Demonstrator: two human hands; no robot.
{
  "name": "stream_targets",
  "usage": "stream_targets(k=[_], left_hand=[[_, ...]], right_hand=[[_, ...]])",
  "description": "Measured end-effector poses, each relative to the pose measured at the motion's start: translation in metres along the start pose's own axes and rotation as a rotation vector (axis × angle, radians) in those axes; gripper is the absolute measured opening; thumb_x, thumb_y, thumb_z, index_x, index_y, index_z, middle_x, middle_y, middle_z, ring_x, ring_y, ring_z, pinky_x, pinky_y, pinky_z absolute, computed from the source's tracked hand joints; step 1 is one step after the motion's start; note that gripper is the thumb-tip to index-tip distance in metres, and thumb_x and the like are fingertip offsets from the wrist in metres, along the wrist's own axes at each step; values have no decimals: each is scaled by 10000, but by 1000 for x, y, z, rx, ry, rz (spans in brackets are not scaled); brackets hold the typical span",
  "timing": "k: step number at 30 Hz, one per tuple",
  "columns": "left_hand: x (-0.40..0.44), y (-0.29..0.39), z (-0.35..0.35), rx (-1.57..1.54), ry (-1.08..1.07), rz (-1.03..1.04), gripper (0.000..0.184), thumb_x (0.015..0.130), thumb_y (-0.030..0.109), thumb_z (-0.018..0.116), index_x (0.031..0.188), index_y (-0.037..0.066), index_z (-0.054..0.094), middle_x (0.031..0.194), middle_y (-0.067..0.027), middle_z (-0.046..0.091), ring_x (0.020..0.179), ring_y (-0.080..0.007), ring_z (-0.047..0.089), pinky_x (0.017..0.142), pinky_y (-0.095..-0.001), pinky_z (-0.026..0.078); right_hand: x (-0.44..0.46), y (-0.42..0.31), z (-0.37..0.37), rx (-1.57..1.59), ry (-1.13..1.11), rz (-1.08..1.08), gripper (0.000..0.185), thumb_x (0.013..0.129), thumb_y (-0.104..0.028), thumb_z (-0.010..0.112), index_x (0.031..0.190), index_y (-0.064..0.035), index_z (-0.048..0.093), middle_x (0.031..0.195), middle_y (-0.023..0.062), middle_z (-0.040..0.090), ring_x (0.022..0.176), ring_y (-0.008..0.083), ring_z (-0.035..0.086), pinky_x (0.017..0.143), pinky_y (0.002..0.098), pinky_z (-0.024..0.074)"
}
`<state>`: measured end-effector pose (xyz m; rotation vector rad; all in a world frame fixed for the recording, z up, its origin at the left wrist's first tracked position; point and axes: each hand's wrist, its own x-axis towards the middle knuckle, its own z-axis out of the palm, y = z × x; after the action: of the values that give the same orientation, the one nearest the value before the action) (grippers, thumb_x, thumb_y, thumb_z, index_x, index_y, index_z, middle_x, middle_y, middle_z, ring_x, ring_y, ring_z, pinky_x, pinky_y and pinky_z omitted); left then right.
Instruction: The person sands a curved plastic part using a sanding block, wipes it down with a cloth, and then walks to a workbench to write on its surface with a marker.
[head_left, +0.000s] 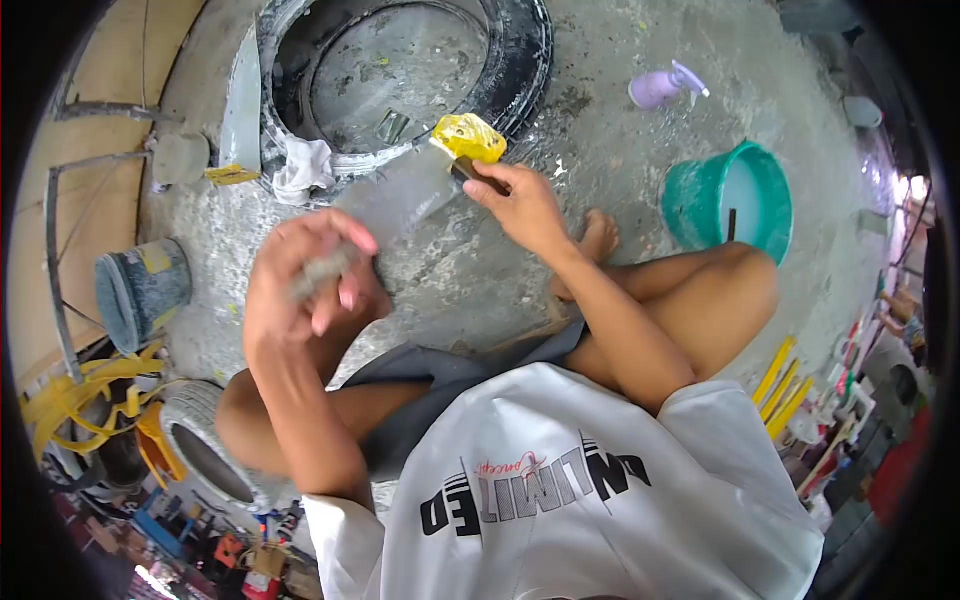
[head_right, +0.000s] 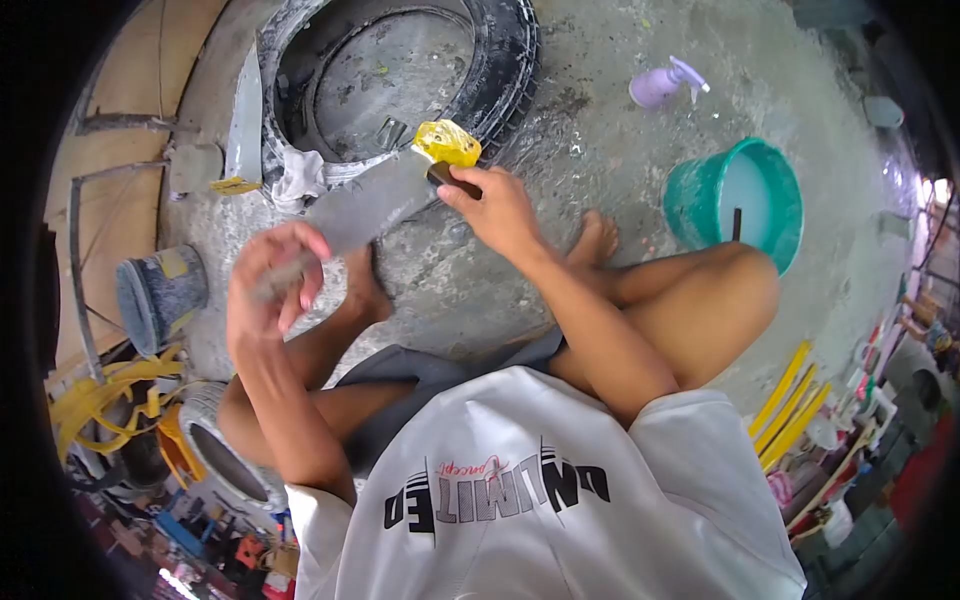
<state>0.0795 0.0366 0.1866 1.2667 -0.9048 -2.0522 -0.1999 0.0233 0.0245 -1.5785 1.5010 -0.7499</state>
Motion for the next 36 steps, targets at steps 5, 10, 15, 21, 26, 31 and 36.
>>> stream_targets(k=[5, 10, 15, 21, 26, 31, 36], left_hand=[[16, 17, 26, 103, 95, 292, 604, 1014, 555, 432, 1182, -13, 550, 808, -114, 595, 634, -135, 524, 605, -249, 445], [45, 3, 53, 1005, 839, 590, 332, 884, 295, 717, 991, 11, 582, 861, -95, 512, 860, -241, 507, 870, -384, 440], [110, -26, 61, 188, 811, 1144, 201, 889, 112, 582, 751, 71, 442, 664, -41, 428, 636, -190, 442, 815, -371, 480], [120, -29, 56, -25, 906, 1185, 184, 704, 4, 487, 711, 110, 337, 639, -15, 363, 620, -136, 360, 652, -333, 414], [113, -29, 35, -3, 668, 1208, 181, 727, 5, 485, 715, 105, 334, 647, -13, 351, 612, -129, 313, 625, -309, 367], [120, -37, 57, 216, 803, 1266, 178, 742, 18, 513, 703, 85, 353, 652, -25, 385, 622, -148, 376, 653, -305, 382], [132, -16, 62, 197, 792, 1265, 222, 754, -27, 535, 656, 79, 367, 661, -26, 442, 615, -121, 418, 621, -284, 376]], right_hand=[[0, 11, 12, 229, 20, 114, 398, 919, -343, 762, 1170, -36, 726, 838, 128, 733, 708, 148, 649, 662, 315, 508], [-2, -7, 6, 203, 26, 192, 431, 911, -359, 768, 1185, -36, 688, 819, 127, 736, 686, 137, 646, 645, 312, 504], [-13, -2, 23, 412, 65, 151, 525, 872, -383, 784, 1241, -27, 670, 871, 191, 716, 824, 322, 702, 746, 397, 536], [-49, -8, 22, 92, -64, 198, 569, 978, -307, 666, 1502, -166, 495, 960, 219, 635, 873, 326, 613, 799, 413, 499], [-63, -2, 14, -17, -19, 33, 521, 1010, -316, 581, 1506, -191, 479, 1015, 274, 615, 859, 466, 628, 770, 520, 507], [-26, 1, 33, 43, 51, 20, 479, 1020, -304, 564, 1445, -84, 529, 903, 274, 632, 873, 470, 638, 760, 519, 507], [-47, 2, 22, 127, 17, -11, 483, 1022, -300, 567, 1433, -50, 527, 898, 279, 647, 858, 473, 646, 760, 500, 510]])
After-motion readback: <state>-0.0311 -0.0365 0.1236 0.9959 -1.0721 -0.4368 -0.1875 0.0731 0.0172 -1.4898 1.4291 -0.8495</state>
